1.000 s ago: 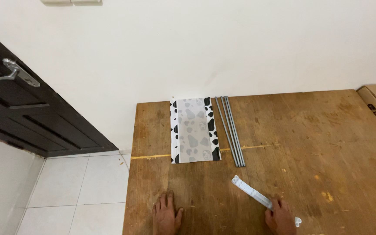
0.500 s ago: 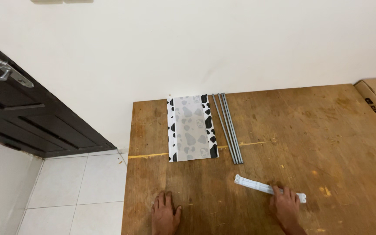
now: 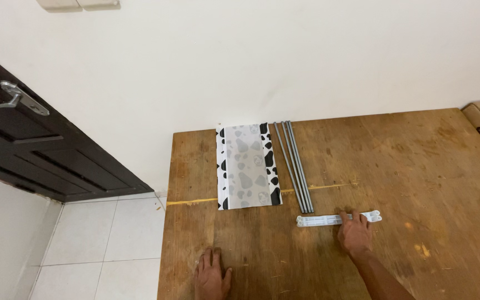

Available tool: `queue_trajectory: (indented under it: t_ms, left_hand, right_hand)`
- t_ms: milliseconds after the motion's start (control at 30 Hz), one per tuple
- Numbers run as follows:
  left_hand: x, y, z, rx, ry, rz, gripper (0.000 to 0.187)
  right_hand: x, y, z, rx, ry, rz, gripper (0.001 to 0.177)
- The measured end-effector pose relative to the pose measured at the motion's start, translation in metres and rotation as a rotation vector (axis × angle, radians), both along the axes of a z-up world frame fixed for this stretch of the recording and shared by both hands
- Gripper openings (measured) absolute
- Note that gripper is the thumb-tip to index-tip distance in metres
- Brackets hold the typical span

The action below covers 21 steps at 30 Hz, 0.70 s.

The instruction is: The person disassembles a four-tiered fabric shoe rack by removing the top shelf and separating the metal frame from the fabric. They then reassemble the rack by inserting metal poles into the fabric sleeves and reattaching the shelf.

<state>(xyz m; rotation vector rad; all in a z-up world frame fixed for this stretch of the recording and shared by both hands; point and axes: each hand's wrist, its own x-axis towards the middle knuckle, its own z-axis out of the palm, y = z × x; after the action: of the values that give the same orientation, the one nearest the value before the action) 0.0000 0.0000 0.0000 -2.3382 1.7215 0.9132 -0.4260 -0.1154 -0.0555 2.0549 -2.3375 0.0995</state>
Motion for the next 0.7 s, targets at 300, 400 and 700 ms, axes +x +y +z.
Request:
queue_trajectory:
  t_ms: [300,400,700]
  left_hand:
    - [0.001,0.003,-0.009,-0.054,-0.018,-0.004,0.076]
    - [0.003,0.001,-0.012,-0.037,-0.024,-0.029,0.074]
    - [0.006,-0.003,-0.015,0.033,-0.009,-0.013,0.076]
  right_hand:
    - [0.026,0.029,0.001,0.158,-0.021,0.099,0.042]
    - [0.037,0.037,0.007,0.180,-0.037,0.059,0.043]
    - [0.061,0.034,0.006,0.057,-0.192,0.056,0.048]
